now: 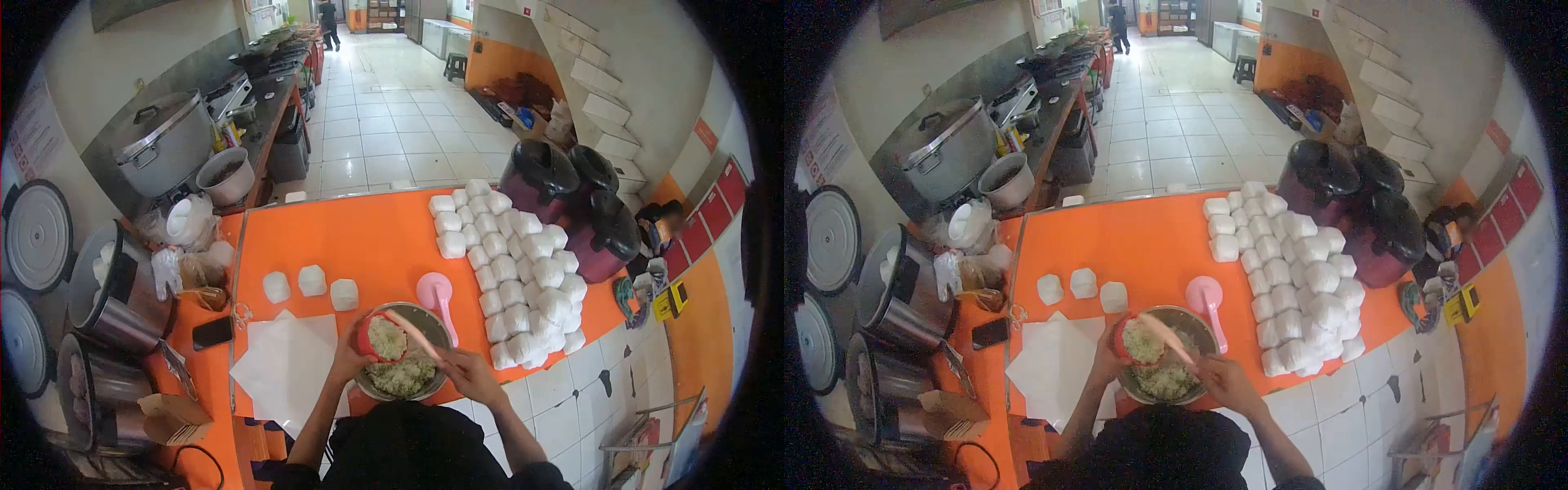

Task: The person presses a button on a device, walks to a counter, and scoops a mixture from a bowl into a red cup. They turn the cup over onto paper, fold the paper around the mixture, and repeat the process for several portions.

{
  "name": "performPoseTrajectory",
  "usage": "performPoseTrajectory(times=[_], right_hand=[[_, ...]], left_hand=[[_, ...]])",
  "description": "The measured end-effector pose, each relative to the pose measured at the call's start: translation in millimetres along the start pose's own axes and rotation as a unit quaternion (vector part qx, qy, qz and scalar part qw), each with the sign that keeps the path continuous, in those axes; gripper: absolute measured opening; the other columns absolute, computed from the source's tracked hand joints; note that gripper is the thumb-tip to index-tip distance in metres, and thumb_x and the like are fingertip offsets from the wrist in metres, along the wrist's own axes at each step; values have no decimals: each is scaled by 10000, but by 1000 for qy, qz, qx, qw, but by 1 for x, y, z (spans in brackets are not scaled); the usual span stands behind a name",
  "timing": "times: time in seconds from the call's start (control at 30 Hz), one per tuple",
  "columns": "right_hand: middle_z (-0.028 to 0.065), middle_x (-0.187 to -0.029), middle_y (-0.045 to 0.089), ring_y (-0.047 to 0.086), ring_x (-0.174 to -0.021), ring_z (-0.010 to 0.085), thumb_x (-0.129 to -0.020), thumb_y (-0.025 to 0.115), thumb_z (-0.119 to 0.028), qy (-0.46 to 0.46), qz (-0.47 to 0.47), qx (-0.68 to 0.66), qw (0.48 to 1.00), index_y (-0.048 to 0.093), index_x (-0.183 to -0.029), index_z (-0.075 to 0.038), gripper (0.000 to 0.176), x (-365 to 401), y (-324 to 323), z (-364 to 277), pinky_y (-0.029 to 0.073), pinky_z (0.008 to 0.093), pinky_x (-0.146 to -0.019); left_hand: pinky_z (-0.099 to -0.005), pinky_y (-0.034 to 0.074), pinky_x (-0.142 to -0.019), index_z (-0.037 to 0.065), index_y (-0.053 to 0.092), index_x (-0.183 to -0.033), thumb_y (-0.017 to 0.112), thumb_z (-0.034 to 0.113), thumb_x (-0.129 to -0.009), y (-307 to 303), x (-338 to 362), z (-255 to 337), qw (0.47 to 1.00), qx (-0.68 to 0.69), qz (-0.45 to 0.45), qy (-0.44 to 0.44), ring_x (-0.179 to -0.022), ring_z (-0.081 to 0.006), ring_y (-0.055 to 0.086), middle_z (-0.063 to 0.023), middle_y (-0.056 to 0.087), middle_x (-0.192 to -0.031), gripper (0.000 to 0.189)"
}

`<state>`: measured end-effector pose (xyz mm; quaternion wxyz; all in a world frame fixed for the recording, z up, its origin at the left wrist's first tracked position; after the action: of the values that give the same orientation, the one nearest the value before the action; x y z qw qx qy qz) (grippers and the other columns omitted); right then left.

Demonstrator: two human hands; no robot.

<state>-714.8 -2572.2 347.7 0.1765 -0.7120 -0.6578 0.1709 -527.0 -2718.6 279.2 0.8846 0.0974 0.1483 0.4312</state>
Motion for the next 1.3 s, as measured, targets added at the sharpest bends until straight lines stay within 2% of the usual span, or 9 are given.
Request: performPoseTrajectory(times=[0.1, 0.27, 0.57, 0.67, 0.8, 0.97, 1.17, 1.23, 1.3], right_hand=[[143, -802, 602, 600, -741, 315, -819, 579, -158, 13, 92, 56, 994, 616, -1012, -44, 228, 14, 24, 12, 477, 395, -657], [163, -820, 559, 576, -656, 346, -853, 509, -164, -9, 72, 178, 981, 298, -1365, -159, 554, 19, 71, -2, 476, 439, -539], [137, -779, 567, 588, -671, 301, -857, 547, -160, -88, 61, 197, 975, 453, -1276, -112, 432, 18, 46, -7, 475, 381, -552], [126, -840, 614, 620, -706, 241, -877, 534, -166, -118, 17, 78, 990, 499, -1232, -86, 366, 15, 34, 11, 489, 342, -596], [140, -915, 629, 620, -780, 209, -882, 535, -177, 86, -80, -240, 964, 542, -1169, -58, 311, 22, 12, 98, 492, 330, -677], [151, -870, 619, 596, -734, 304, -866, 541, -208, -40, 25, 198, 979, 532, -1179, -73, 340, 10, 45, 78, 474, 368, -715], [168, -1251, 460, 461, -1118, 306, -887, 497, -305, -23, -23, -42, 999, 503, -1218, -116, 381, -29, 101, 34, 375, 438, -937], [140, -1303, 411, 438, -1151, 296, -896, 466, -355, 103, -105, -553, 820, 453, -1255, -119, 429, -35, 144, 12, 370, 439, -957], [120, -1322, 396, 425, -1170, 284, -902, 441, -394, 166, -160, -771, 593, 407, -1281, -116, 471, -43, 176, -7, 365, 436, -973]], left_hand=[[-359, 357, -1003, 36, 372, -1278, 851, 178, -524, 4, -4, 0, 1000, 11, -8, 21, -1171, -214, 437, -101, 446, -1265, 905], [-359, 385, -984, 37, 368, -1273, 841, 106, -528, 13, -5, 3, 998, -56, -14, -5, -1159, -211, 446, -101, 454, -1253, 885], [-346, 407, -957, 38, 349, -1280, 837, 147, -554, 7, -4, 6, 998, -54, 17, -6, -1120, -203, 480, -97, 495, -1193, 881], [-338, 412, -946, 29, 349, -1274, 847, 221, -539, 13, 1, 18, 1000, -14, 17, -12, -1107, -206, 493, -95, 498, -1185, 908], [-345, 408, -950, 19, 315, -1291, 865, 281, -491, 14, 4, 32, 997, 18, 46, 54, -1109, -215, 492, -99, 494, -1185, 1006], [-362, 387, -971, 25, 276, -1299, 879, 279, -455, 3, 15, 54, 984, -66, 103, 130, -1138, -226, 455, -104, 436, -1212, 1068], [-363, 387, -973, 37, 302, -1260, 881, 241, -453, -11, 50, 68, 965, -162, 149, 145, -1125, -233, 450, -91, 410, -1185, 1014], [-364, 404, -941, 40, 330, -1247, 885, 254, -451, -9, 65, 66, 957, -201, 171, 117, -1136, -235, 436, -96, 416, -1178, 994], [-365, 418, -915, 40, 349, -1236, 886, 260, -452, -17, 85, 56, 923, -320, 179, 117, -1135, -236, 435, -103, 417, -1177, 976]])
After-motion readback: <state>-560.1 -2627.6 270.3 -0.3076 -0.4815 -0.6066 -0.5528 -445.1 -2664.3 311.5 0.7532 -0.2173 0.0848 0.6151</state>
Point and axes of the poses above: each hand's wrist, its own x-axis away from the middle knuckle, its own y-axis out of the palm, z = x × y, the point moved 3 cm from there along -x, towards the middle knuckle
